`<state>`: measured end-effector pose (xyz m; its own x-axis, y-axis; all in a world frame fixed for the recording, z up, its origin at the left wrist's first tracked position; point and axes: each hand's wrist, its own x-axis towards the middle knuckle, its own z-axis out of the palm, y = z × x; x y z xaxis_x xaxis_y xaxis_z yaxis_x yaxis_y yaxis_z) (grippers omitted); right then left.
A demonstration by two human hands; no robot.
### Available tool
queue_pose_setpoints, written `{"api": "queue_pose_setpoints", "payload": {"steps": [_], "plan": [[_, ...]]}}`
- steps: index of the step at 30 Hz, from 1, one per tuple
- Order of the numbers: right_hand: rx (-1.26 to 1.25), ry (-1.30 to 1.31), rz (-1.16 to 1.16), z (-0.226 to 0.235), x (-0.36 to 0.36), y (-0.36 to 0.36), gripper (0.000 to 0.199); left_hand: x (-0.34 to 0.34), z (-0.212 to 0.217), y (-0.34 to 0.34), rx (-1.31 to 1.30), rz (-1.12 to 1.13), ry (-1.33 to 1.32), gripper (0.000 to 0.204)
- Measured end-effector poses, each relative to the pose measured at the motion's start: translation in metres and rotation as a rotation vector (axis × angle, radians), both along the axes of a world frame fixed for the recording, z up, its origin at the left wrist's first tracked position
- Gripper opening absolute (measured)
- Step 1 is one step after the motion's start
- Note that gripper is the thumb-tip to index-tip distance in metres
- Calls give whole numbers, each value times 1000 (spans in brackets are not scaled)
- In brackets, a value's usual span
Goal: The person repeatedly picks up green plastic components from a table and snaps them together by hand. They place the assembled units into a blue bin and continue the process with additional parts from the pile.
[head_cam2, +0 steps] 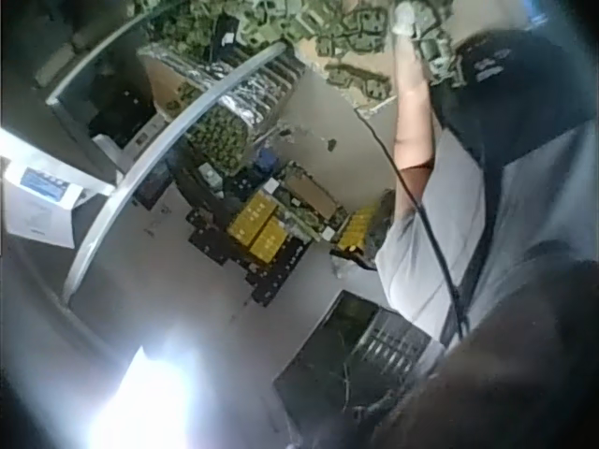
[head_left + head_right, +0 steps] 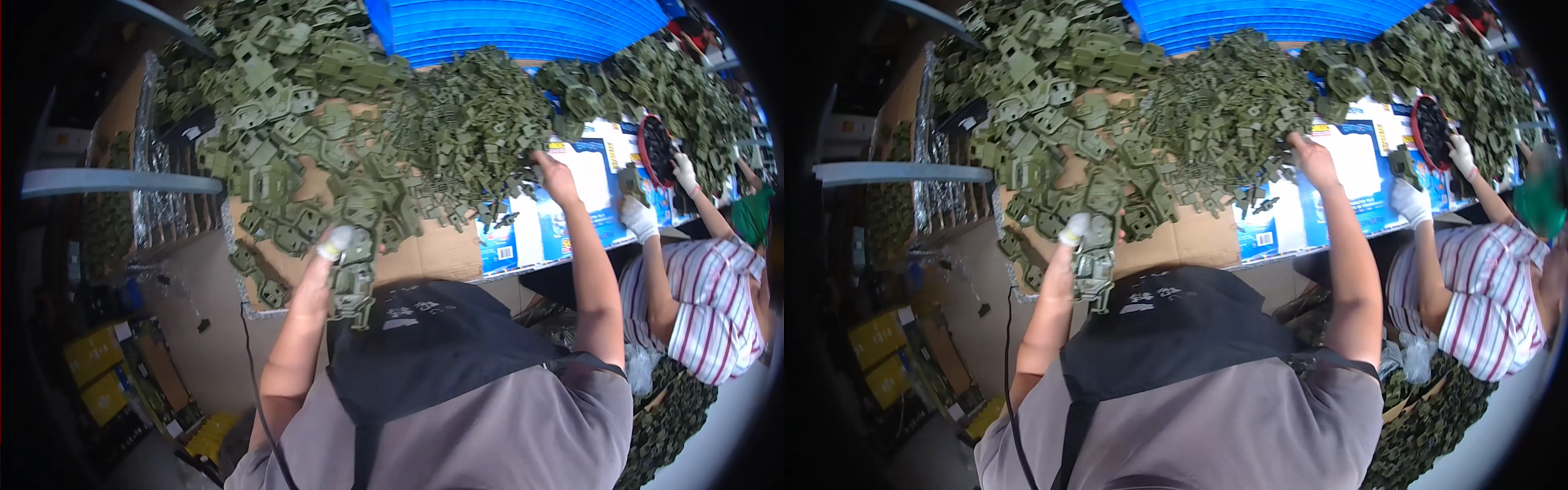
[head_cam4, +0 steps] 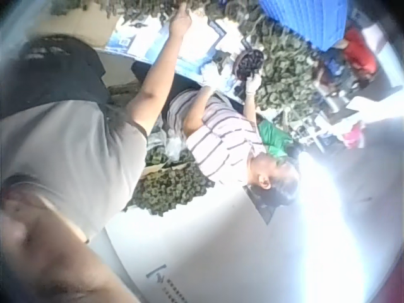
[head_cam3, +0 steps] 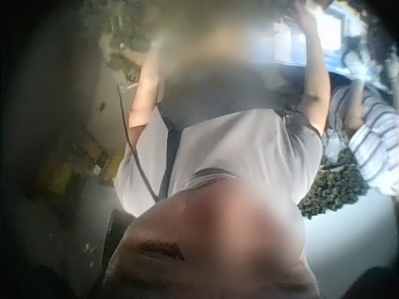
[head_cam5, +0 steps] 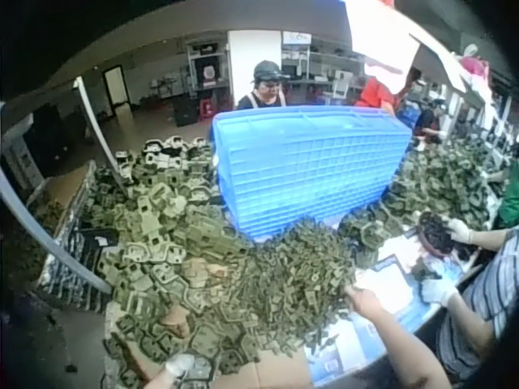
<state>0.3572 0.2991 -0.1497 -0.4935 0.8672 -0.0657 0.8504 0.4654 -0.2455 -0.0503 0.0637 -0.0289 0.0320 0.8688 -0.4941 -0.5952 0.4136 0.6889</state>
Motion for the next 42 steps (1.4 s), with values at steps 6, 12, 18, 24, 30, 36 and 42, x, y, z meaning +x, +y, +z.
{"api": "queue_pose_setpoints", "payload": {"steps": [6,12,18,24,30,36,42], "plan": [[-818,1013,-13,124,-117,-106,22,-11,-49,-3,-75,-197,183,72],[-753,878,153,130,-174,-145,24,6,13,9,79,-406,227,70],[-59,296,387,151,-181,-166,31,8,11,1,152,-474,306,62],[-73,235,455,161,-177,-170,35,11,22,-2,105,-525,357,58],[-185,338,467,145,-178,-169,38,12,18,-6,196,-486,270,56],[-276,462,529,136,-177,-167,40,10,12,-15,189,-503,451,57],[-306,597,466,110,-170,-173,34,9,3,-9,216,-589,474,52]]}}
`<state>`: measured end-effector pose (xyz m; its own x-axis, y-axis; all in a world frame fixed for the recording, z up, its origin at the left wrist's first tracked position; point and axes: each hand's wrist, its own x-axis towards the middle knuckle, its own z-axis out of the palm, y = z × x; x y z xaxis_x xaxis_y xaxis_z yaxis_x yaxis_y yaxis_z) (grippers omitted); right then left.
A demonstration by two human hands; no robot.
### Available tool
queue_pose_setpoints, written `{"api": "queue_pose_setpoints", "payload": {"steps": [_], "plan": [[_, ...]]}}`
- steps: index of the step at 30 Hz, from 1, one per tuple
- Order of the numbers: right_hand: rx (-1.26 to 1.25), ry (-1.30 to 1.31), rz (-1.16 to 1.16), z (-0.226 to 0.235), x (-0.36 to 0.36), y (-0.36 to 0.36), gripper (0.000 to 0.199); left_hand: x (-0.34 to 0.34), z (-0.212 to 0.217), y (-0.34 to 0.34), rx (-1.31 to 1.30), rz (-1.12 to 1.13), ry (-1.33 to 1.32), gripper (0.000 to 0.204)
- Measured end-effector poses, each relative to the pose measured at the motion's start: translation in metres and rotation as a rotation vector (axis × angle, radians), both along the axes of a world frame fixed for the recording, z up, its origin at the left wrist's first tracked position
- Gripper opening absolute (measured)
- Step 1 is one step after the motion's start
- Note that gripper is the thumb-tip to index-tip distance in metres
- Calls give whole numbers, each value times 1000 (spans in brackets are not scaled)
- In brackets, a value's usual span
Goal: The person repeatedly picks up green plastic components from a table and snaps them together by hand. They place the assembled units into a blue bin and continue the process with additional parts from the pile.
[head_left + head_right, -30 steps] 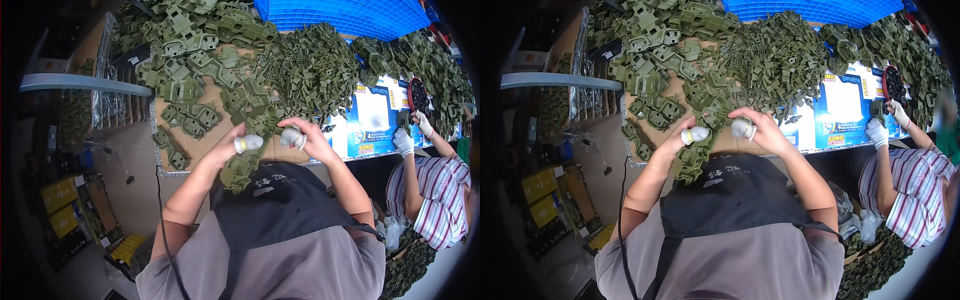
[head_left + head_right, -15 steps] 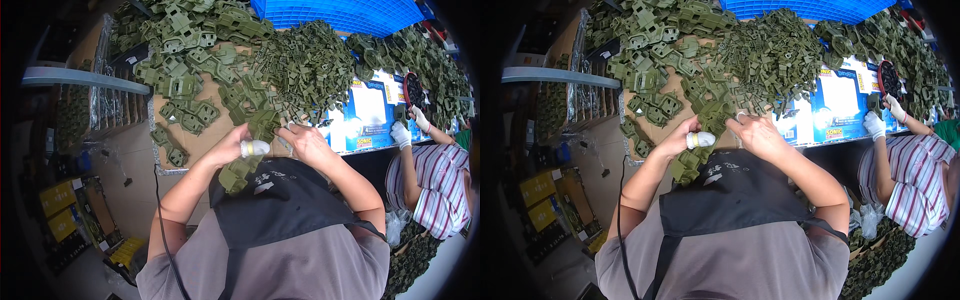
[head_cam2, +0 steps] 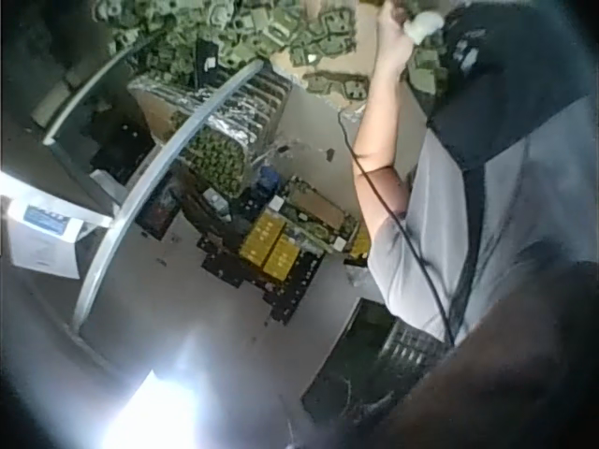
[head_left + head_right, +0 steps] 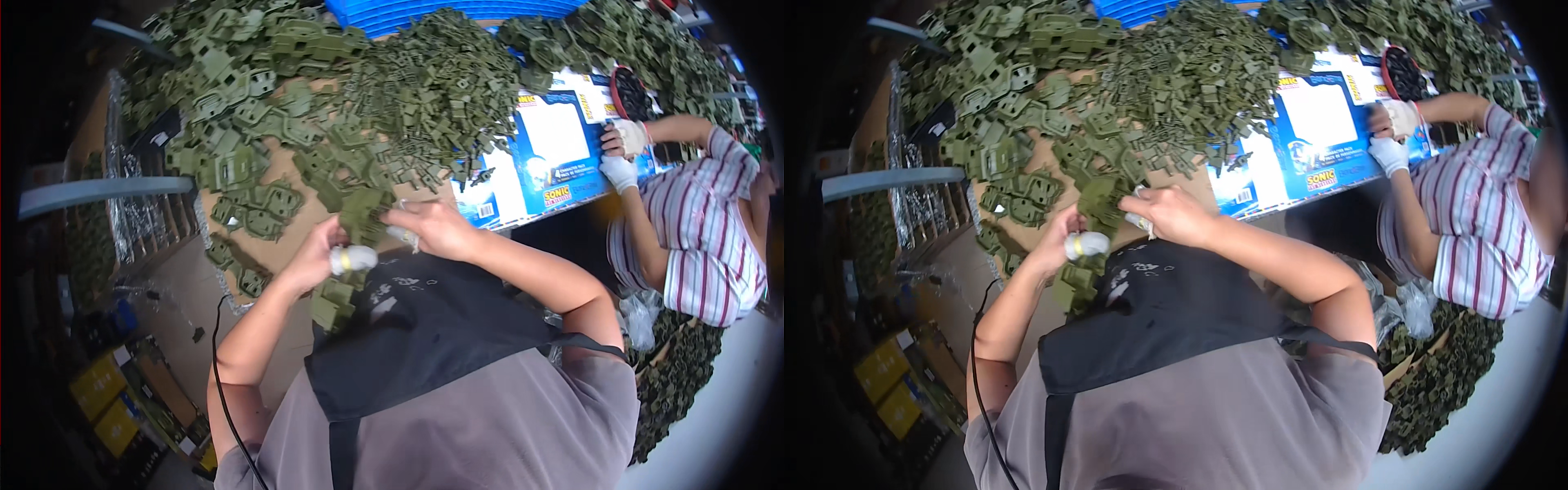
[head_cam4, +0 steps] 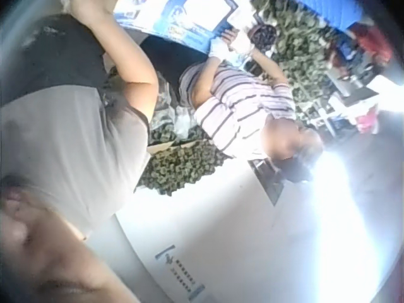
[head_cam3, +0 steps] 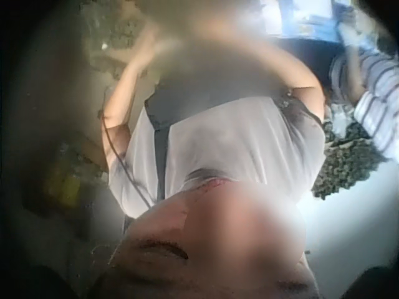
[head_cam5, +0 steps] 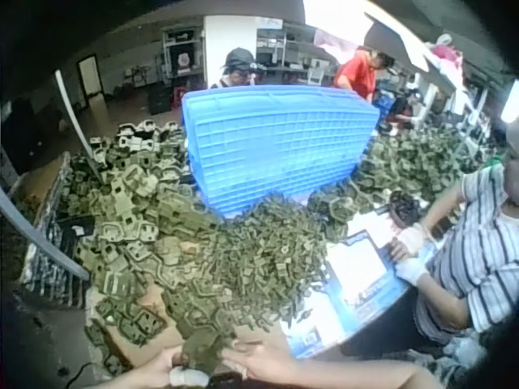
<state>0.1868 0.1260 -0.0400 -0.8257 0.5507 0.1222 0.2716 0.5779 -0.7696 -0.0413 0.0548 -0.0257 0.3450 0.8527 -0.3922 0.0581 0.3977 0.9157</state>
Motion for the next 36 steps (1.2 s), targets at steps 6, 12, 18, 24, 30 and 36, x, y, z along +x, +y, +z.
{"api": "queue_pose_setpoints", "payload": {"steps": [6,12,18,24,30,36], "plan": [[-168,-96,-715,-59,106,62,50,-43,-72,-2,-284,656,-90,56],[237,-420,-1049,-167,157,94,41,-12,-53,7,-473,672,-522,44],[34,-440,-832,-80,127,56,28,-11,-43,-9,-430,759,-445,42],[-84,-412,178,35,41,-58,42,9,-43,-2,-434,609,-495,47],[-367,-311,77,36,42,-35,32,17,-43,-11,-508,654,-483,41],[-408,-102,232,33,-1,-28,37,26,-39,-13,-441,556,-616,38]]}}
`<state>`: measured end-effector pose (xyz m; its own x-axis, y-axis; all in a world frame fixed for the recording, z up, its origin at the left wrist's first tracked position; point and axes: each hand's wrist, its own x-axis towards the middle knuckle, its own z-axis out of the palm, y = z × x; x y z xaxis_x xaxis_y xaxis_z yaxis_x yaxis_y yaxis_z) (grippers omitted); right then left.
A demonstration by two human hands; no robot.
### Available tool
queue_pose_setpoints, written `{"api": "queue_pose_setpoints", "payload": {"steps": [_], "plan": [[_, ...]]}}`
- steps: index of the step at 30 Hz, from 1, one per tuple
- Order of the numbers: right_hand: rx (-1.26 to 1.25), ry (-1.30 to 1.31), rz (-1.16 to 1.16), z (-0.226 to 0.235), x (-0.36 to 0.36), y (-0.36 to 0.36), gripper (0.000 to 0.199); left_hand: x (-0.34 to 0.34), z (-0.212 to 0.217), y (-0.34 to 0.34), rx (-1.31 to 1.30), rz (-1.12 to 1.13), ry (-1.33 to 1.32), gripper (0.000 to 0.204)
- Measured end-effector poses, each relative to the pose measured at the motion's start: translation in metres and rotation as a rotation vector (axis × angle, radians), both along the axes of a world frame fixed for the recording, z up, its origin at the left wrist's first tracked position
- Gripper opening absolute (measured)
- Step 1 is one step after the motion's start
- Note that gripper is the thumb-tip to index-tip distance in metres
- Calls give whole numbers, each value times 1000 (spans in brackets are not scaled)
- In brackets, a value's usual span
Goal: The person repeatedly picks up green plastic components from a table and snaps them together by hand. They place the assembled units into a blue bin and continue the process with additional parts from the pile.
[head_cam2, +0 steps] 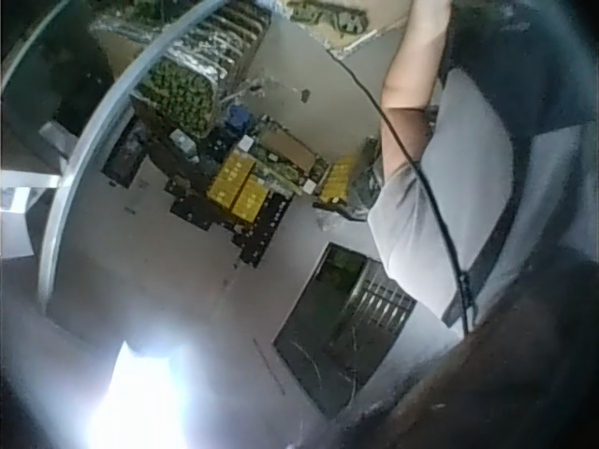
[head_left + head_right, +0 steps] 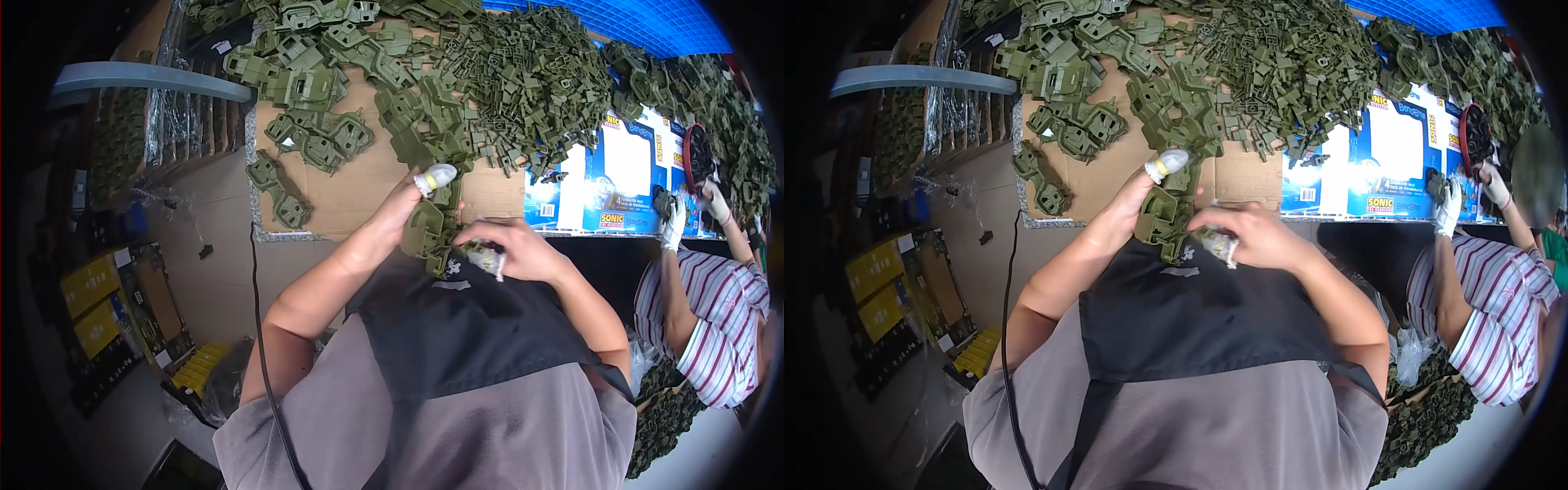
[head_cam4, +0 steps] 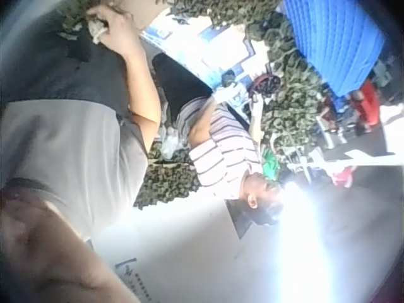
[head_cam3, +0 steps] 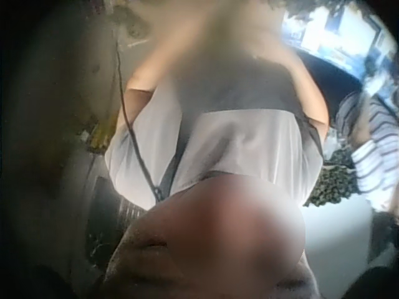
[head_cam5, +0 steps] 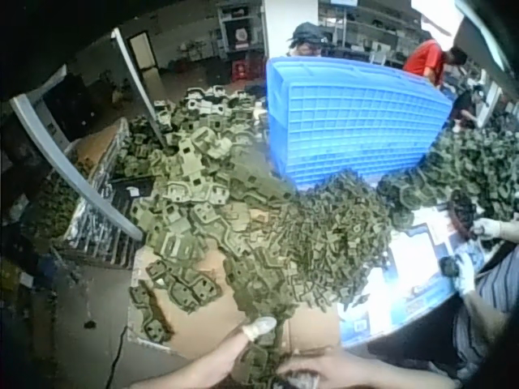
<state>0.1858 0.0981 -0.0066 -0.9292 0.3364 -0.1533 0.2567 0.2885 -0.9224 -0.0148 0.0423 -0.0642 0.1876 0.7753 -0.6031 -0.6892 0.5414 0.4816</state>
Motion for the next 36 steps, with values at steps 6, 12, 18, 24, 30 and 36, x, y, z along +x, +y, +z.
{"api": "queue_pose_setpoints", "payload": {"steps": [6,12,18,24,30,36], "plan": [[21,-29,128,-3,-7,8,38,5,0,1,-33,-110,69,36],[256,-115,122,9,-12,-4,39,9,6,5,-109,-101,71,33],[213,-87,148,-5,-14,-6,40,15,18,-2,-147,-91,243,32],[164,-95,90,-6,-23,-16,31,4,10,-18,-113,-66,274,39],[23,-52,-630,-99,-34,58,53,-51,4,-21,-18,341,122,49],[320,-255,-585,-155,-70,68,64,-65,0,-15,23,329,149,48]]}}
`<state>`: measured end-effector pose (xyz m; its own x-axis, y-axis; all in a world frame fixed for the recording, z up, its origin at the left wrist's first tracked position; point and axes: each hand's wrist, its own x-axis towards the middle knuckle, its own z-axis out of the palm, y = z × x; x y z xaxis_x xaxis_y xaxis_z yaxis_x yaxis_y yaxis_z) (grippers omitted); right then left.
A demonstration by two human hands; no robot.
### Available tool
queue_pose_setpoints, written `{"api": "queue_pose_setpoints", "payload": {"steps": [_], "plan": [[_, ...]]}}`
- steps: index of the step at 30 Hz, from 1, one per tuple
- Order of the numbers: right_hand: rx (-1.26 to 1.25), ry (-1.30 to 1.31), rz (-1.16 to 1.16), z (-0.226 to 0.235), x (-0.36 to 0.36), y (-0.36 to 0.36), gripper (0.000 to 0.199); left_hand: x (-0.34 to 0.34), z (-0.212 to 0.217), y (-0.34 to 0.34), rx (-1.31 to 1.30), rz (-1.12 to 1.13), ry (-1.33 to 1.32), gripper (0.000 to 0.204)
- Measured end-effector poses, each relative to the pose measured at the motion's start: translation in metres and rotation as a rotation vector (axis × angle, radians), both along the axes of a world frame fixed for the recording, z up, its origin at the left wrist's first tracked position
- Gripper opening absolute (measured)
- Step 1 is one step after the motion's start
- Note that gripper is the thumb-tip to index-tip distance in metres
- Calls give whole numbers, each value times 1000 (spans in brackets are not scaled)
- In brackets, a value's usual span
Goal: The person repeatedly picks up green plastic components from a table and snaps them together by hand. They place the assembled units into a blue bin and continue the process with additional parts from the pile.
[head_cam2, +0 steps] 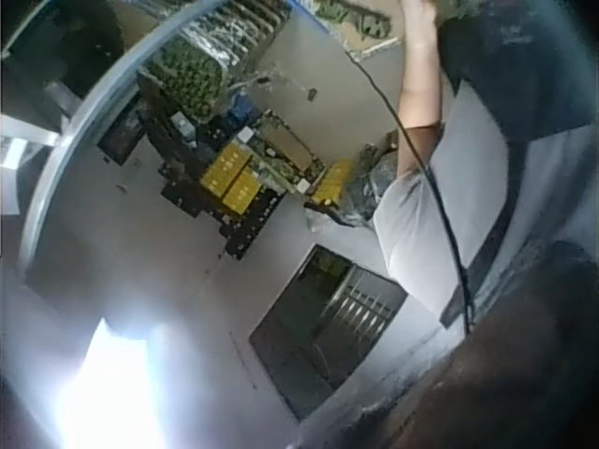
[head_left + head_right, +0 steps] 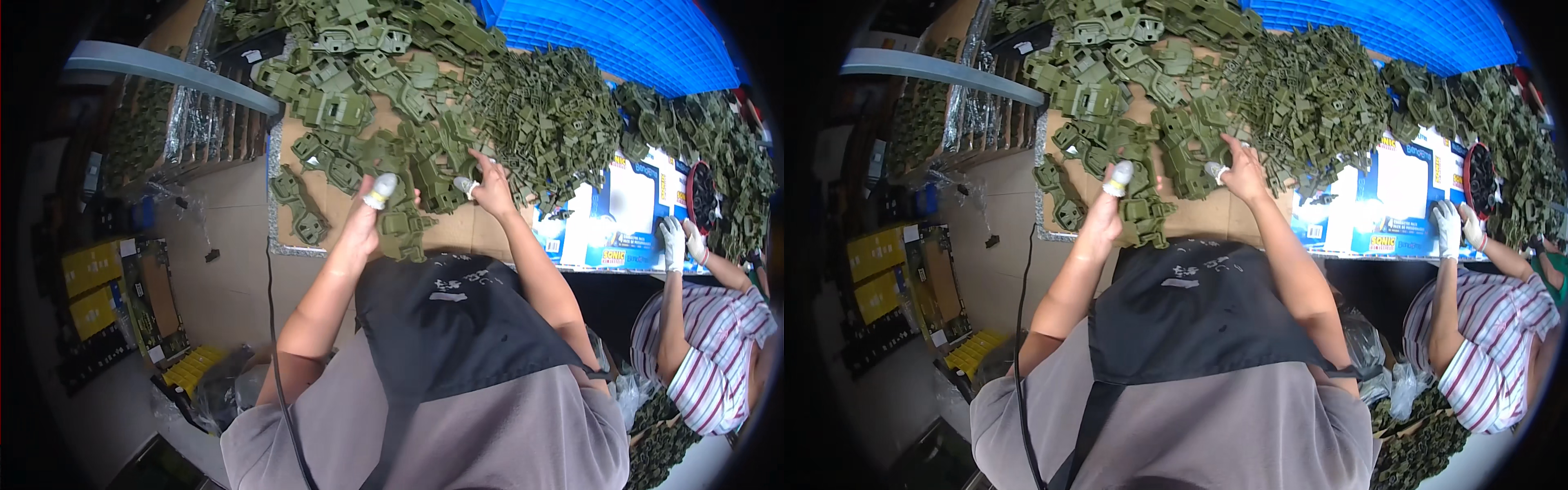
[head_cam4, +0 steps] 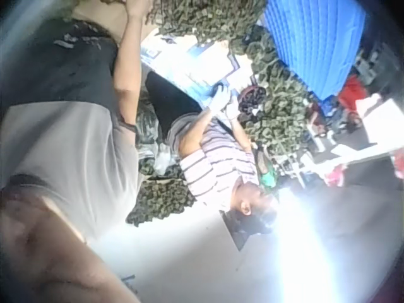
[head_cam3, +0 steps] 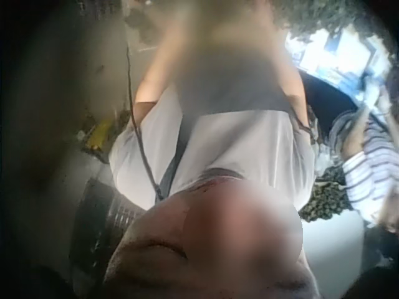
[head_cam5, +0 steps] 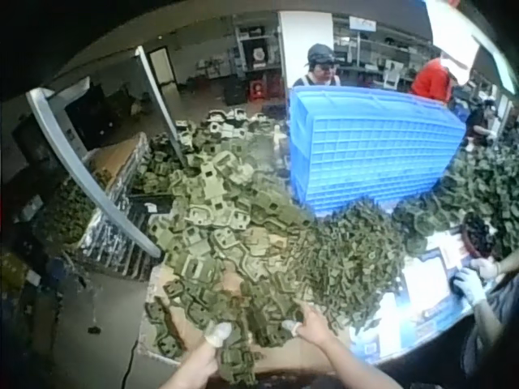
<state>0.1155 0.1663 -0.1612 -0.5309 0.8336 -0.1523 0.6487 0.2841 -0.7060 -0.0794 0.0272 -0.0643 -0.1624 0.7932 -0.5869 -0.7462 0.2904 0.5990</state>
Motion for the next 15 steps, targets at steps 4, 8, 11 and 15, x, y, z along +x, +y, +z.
{"api": "queue_pose_setpoints", "payload": {"steps": [4,8,11,15], "plan": [[-193,241,-132,24,16,0,60,-7,-43,-1,122,19,47,40],[-467,677,-108,97,21,-34,65,17,-25,14,180,35,103,65],[-234,491,41,104,9,-65,72,45,-7,31,214,36,300,81],[-123,424,95,121,10,-72,72,57,3,33,261,71,348,81]]}}
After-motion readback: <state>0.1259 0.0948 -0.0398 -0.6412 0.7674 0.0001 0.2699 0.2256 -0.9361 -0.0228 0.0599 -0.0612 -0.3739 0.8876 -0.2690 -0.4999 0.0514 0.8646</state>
